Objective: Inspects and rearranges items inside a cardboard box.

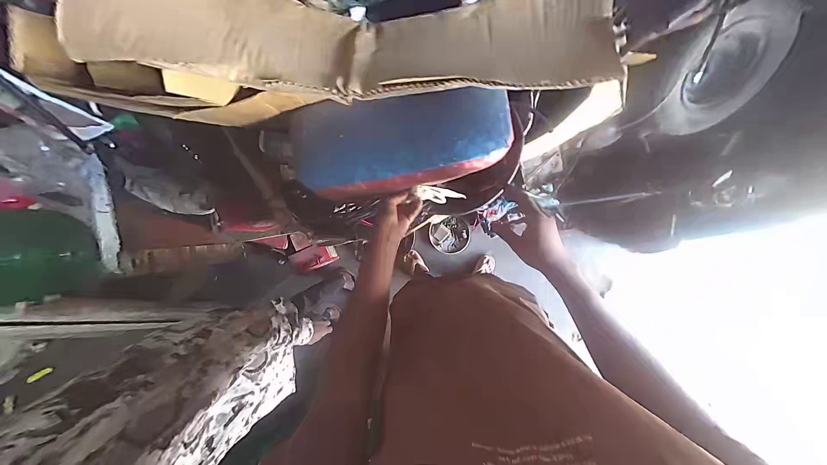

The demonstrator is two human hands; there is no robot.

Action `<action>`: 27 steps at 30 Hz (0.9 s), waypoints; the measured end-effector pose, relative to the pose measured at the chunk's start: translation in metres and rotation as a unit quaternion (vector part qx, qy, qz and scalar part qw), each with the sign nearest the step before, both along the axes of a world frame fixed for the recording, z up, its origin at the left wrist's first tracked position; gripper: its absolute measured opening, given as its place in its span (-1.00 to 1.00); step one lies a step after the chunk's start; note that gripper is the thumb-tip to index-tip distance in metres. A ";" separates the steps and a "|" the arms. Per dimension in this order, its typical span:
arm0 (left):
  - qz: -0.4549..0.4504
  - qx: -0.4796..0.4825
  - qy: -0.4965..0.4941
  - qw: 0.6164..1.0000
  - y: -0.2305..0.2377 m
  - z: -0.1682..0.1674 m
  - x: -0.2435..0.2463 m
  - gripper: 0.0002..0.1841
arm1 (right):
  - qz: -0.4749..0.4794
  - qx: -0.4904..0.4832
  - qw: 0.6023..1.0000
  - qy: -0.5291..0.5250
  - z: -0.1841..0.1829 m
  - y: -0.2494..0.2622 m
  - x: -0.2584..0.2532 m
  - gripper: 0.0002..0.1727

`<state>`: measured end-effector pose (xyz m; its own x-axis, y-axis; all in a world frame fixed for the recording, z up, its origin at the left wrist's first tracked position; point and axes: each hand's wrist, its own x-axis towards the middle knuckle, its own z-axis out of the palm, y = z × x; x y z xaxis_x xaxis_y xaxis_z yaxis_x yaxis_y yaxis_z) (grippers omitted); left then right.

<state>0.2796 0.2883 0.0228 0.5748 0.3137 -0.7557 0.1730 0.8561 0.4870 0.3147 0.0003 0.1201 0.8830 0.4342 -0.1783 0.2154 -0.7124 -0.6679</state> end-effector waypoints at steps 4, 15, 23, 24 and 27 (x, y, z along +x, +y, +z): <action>0.021 0.017 -0.017 0.999 -0.005 0.006 0.008 -0.58 | -0.018 -0.073 0.986 0.151 -0.053 -0.098 -0.016 -0.24; -0.040 0.198 0.045 0.978 -0.068 0.038 -0.016 -0.63 | -0.328 -0.010 0.817 0.473 -0.196 -0.350 -0.094 -0.50; -0.232 0.611 -0.014 0.757 -0.179 0.125 -0.074 -0.79 | -0.419 -0.036 0.774 0.474 -0.214 -0.466 -0.120 -0.49; -0.237 0.622 -0.090 0.741 -0.197 0.144 -0.073 -0.85 | -0.421 -0.030 0.776 0.469 -0.214 -0.475 -0.118 -0.49; -0.280 0.670 -0.317 0.610 -0.227 0.227 -0.075 -0.69 | -0.375 -0.055 0.795 0.473 -0.214 -0.480 -0.113 -0.48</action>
<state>0.2043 0.0614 0.2502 0.9191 0.0267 0.3931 -0.3304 -0.4916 0.8057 0.2019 -0.4798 -0.0943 0.3330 -0.2167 -0.9177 -0.8602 -0.4685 -0.2015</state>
